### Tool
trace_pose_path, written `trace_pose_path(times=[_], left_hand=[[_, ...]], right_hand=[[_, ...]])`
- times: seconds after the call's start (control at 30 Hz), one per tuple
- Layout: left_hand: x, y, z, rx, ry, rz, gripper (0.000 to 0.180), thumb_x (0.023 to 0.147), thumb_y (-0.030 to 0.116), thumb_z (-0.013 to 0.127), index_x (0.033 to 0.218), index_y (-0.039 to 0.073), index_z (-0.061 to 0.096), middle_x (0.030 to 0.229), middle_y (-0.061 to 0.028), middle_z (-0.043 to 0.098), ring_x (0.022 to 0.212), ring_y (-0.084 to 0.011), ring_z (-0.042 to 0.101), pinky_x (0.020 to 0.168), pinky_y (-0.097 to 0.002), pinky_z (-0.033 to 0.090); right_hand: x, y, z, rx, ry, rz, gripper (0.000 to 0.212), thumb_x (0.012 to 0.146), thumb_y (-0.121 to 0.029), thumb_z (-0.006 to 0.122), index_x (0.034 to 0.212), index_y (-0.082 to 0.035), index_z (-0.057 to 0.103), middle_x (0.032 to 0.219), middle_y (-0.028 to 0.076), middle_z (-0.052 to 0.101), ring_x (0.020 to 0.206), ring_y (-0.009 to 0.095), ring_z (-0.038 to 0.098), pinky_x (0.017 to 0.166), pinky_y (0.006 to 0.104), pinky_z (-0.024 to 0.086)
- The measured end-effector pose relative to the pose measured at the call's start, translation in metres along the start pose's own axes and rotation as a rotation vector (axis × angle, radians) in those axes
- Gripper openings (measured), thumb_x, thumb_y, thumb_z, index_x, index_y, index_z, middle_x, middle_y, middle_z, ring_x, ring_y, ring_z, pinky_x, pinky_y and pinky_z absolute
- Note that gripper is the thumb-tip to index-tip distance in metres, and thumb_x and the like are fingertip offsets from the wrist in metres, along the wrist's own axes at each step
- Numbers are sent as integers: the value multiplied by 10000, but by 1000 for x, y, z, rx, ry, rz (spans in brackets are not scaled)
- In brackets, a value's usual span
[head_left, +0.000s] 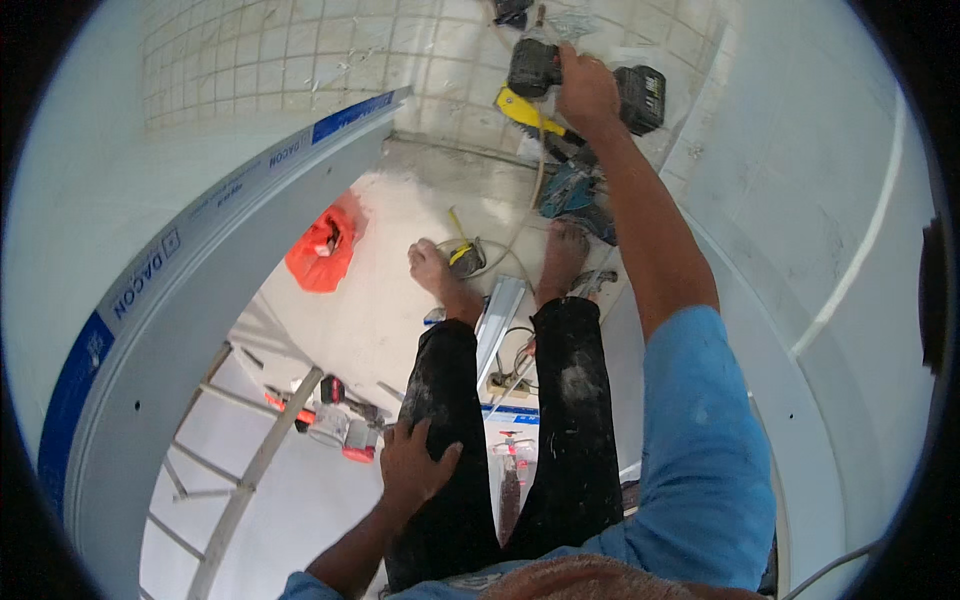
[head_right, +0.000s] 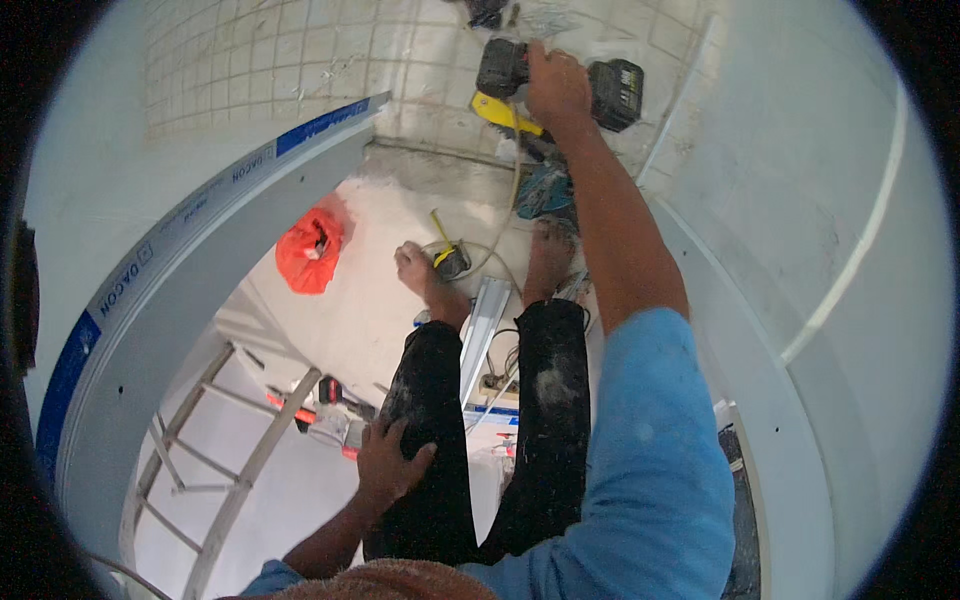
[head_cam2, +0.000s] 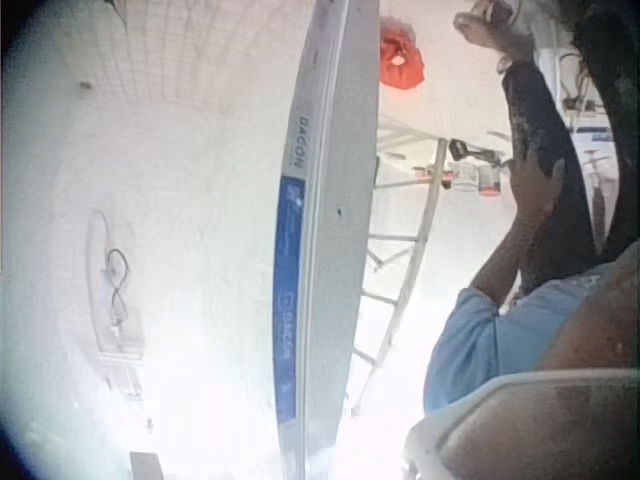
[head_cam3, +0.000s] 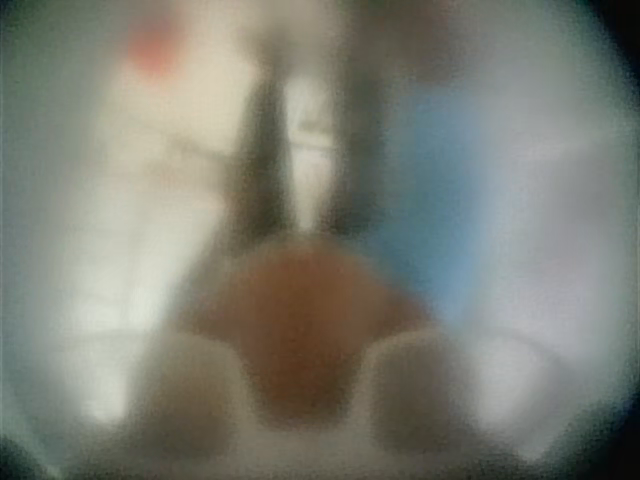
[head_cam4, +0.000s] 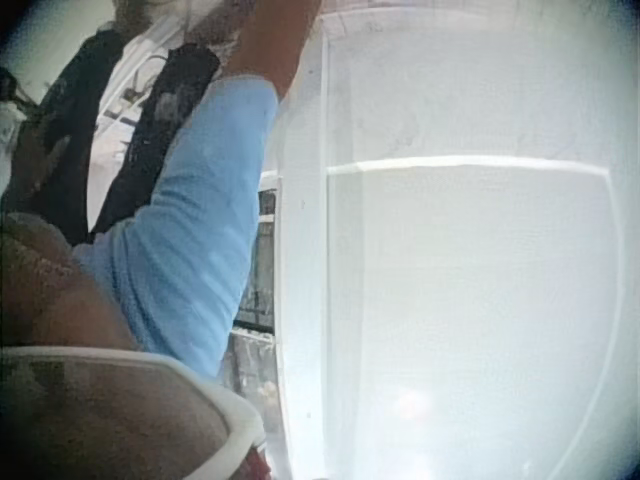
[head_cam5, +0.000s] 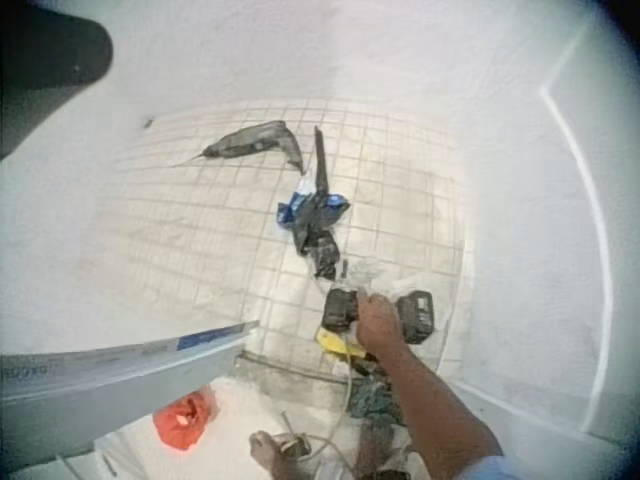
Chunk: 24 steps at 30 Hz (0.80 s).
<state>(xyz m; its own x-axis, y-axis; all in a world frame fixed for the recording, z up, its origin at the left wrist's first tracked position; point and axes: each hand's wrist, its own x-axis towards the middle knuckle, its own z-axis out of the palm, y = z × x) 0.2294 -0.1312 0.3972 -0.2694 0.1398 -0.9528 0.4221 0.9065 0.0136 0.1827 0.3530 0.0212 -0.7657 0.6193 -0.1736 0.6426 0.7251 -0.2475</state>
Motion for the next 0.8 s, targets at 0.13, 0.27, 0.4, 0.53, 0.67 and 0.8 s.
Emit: trace_pose_path(times=[0.13,0.27,0.4,0.53,0.67,0.8], left_hand=[[73,18,-35,-133,24,23,589,1012,489,647,1345,5,689,1183,-309,716,1196,-483,642,1067,-597,458],[206,61,-72,-1618,115,62,673,1098,526,578,1461,-39,594,1320,-168,688,1254,-313,645,1139,-440,472],[229,118,-143,-2210,-51,487,544,1115,427,576,1412,-29,585,1376,-220,650,1291,-314,619,1163,-493,478],[205,105,-146,-2163,68,623,444,1125,345,571,1368,-25,603,1369,-190,664,1275,-307,634,1161,-505,488],[187,69,-146,-2195,97,711,369,1134,273,563,1382,2,590,1262,-144,727,1216,-310,691,1129,-514,545],[170,53,-165,-2208,124,743,360,1141,251,551,1397,-1,571,1294,-155,721,1262,-313,687,1170,-515,537]], right_hand=[[-79,-42,-65,499,191,-30,783,777,-92,849,1502,-92,552,1232,183,724,1147,391,713,984,495,581],[-158,-95,-142,912,48,-12,596,823,-94,870,1386,-62,676,1285,146,760,1146,267,746,989,391,578],[-227,-133,-149,1268,-137,238,325,882,-99,855,1192,-42,774,1185,65,788,1048,188,737,952,362,577],[-248,-174,-161,1608,-232,343,344,888,-168,878,1195,-57,769,1133,58,792,1034,187,729,970,384,563],[-251,-188,-141,1682,-468,305,350,887,-187,886,1183,-46,763,1087,77,792,993,200,731,937,385,570],[-238,-210,-139,1609,-330,65,365,881,-215,899,1176,-51,761,1107,101,792,977,226,737,909,392,581]])
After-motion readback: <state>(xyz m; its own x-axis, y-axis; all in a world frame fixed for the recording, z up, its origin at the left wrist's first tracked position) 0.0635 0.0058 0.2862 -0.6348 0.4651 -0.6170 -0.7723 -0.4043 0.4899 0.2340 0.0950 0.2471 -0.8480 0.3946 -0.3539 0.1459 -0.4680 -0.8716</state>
